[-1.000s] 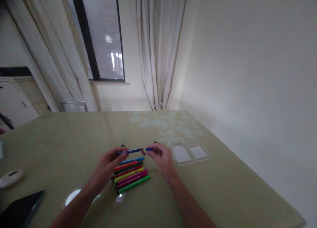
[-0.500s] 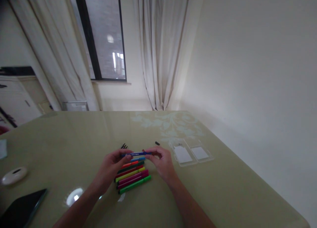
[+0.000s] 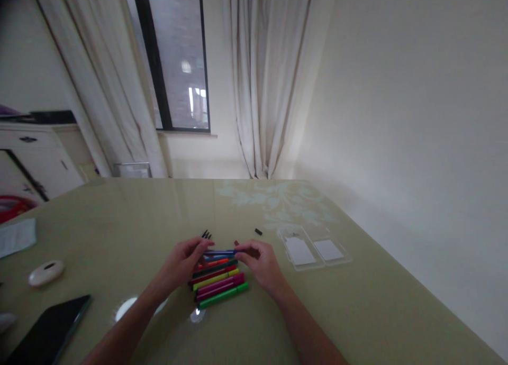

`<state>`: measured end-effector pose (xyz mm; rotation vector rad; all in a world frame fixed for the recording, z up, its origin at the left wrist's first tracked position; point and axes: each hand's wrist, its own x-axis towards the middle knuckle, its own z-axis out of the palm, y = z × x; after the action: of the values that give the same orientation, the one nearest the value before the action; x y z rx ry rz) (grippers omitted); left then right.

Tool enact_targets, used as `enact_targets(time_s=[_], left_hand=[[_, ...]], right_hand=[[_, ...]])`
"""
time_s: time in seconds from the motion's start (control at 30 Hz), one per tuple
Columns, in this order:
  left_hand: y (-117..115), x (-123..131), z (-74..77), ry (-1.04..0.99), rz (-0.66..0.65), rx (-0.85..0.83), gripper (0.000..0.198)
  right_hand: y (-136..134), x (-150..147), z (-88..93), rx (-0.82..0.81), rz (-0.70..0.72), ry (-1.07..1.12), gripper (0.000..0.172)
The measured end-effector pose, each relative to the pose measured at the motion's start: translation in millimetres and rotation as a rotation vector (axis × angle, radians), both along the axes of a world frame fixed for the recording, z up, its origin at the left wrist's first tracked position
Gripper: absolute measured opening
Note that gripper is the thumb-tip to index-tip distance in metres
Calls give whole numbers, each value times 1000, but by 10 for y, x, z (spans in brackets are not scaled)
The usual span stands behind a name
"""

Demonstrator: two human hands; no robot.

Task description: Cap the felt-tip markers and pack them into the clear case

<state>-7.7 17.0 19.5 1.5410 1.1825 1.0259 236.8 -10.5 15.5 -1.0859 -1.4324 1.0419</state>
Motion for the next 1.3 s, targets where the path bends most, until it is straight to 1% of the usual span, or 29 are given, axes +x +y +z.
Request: enact_targets(time_s=[0.1,0.17,0.23,0.3,0.37,0.43,0.5,0.53,0.6,0.73,0.83,0.9,1.0,1.07,1.13,1.2,1.3], left_hand=[[115,-255,-27,316,242,164,43],[153,-367,-62,510,317,207,32],[163,-412,-108,649,285,200,23],[157,-411,-148,735,232,182,19],[148,-397,-168,792,205,184,19],[141,-388,-166,834,197,190,20],[136,-388,-152,870,192,188,22],[133,-388,-144,883,192,185,22],[125,-388,-135,898,193,177,24],[104,-377,-131,908,200,154,23],[101,-366,-118,903,240,165,23],[111,-352,-98,841,292,205,25],[120,-298,-54,629,318,301,28],[102,-231,-22,446,271,316,32],[62,-149,5,291,203,286,37],[17,-73,20,197,147,266,39],[-27,-7,12,113,108,247,39]], right_hand=[[-13,-20,-35,64,5,-206,21],[-34,-43,-40,115,18,-320,17],[-34,-39,-44,160,25,-366,18],[-2,21,-55,196,-31,-388,23],[55,136,-73,213,-164,-463,25],[111,271,-92,201,-312,-605,23],[146,376,-109,156,-400,-764,20],[153,405,-118,129,-416,-834,18],[154,418,-134,89,-391,-937,17],[140,350,-163,77,-321,-997,14],[137,311,-169,73,-340,-915,14],[132,286,-157,59,-316,-749,14],[112,220,-111,48,-243,-448,13],[95,159,-70,44,-209,-280,19],[81,100,-31,31,-173,-126,25],[72,58,-2,21,-136,2,28],[69,39,21,23,-125,120,29]])
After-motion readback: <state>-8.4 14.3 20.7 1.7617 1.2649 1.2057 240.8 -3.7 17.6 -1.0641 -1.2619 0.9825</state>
